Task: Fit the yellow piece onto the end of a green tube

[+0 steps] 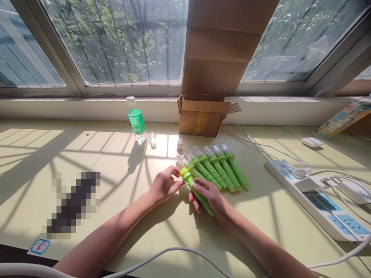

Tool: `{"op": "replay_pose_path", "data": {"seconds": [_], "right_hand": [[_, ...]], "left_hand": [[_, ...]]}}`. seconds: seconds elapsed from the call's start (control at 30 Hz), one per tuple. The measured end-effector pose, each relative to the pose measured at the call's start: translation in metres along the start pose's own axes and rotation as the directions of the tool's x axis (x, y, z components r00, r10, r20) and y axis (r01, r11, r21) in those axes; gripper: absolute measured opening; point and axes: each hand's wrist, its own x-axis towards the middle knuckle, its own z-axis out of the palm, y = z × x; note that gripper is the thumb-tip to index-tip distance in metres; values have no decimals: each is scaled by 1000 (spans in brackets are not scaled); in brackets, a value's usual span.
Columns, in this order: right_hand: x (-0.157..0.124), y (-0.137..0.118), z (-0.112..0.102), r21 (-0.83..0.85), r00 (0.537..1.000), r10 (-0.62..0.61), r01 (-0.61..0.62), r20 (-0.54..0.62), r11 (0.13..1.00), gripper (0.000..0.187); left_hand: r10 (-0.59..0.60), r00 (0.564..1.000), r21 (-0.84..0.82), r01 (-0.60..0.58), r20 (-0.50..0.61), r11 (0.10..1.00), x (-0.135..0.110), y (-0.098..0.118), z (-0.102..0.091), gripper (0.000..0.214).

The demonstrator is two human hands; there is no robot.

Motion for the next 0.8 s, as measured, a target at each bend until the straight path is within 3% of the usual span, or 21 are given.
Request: {"op": "replay_pose_path", "data": {"seconds": [0.8], "right_hand": [[0,3,-1,11,1000,0,0,-7,1000,47]], "left_hand": [[104,993,16,-103,-48,995,0,-5,0,9]]}}
